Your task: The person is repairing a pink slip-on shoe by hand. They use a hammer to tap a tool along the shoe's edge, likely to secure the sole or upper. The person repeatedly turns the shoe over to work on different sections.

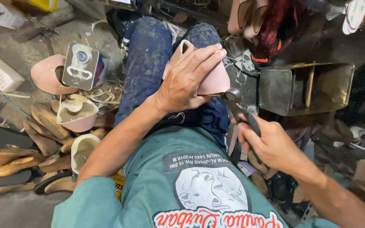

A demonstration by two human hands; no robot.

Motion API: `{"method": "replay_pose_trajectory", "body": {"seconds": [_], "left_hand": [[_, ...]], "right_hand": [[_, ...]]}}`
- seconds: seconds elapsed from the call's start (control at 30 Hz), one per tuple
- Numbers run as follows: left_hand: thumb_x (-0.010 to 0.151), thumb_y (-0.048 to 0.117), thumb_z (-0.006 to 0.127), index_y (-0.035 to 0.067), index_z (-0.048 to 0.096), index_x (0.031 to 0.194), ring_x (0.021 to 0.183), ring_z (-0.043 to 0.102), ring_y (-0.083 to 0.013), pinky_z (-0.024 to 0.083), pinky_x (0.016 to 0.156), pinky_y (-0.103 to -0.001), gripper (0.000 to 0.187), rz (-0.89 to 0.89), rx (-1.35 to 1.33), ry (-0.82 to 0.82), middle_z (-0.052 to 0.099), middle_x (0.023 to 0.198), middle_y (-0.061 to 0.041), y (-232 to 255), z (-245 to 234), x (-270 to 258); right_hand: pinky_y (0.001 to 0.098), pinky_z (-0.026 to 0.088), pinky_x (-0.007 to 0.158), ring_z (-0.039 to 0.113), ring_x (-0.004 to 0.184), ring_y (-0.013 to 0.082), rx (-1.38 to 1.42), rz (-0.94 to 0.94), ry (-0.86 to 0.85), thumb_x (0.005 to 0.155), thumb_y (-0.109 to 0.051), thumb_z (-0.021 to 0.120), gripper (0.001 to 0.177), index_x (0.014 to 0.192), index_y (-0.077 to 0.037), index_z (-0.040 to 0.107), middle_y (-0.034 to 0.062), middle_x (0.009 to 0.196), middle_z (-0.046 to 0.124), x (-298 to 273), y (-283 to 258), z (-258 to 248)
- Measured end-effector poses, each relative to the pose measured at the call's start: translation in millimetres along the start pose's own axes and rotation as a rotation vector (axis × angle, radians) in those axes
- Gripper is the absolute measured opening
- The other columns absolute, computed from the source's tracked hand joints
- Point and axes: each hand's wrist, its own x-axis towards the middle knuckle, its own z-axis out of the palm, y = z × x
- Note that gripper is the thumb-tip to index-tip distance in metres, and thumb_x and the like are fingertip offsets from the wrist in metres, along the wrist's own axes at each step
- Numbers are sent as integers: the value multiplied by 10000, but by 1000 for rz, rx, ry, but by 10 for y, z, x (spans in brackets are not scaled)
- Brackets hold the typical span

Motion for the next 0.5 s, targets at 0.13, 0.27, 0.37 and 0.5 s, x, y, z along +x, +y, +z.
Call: {"method": "replay_pose_trajectory", "body": {"seconds": [0.13,0.27,0.37,0.5], "left_hand": [[797,173,886,22,340,1553,1502,487,-325,411,1231,-640,944,57,-95,-10,464,1573,-207,19,11,34],[821,259,928,101,379,1555,1449,572,-308,422,1223,-525,930,-65,-23,107,488,1583,-125,-166,30,90],[833,149,914,108,389,1541,1474,544,-294,431,1243,-455,882,-109,-93,175,494,1573,-136,-245,-16,119],[880,143,902,115,406,1531,1456,550,-309,471,1226,-405,819,-113,-141,186,499,1557,-152,-285,-68,141]], "right_hand": [[266,525,686,639,497,106,-43,113,-71,1010,-227,515,331,726,-93,620,5,565,669,-14,76,-73],[282,524,644,646,508,103,-51,-160,230,1030,-208,499,196,924,-120,639,-32,659,699,351,143,267],[287,508,622,621,527,101,36,-329,470,1089,-227,464,310,860,-89,620,-3,718,698,666,92,592],[264,516,623,624,544,95,147,-312,521,1086,-253,463,285,1110,-52,663,-23,717,654,779,17,701]]}}
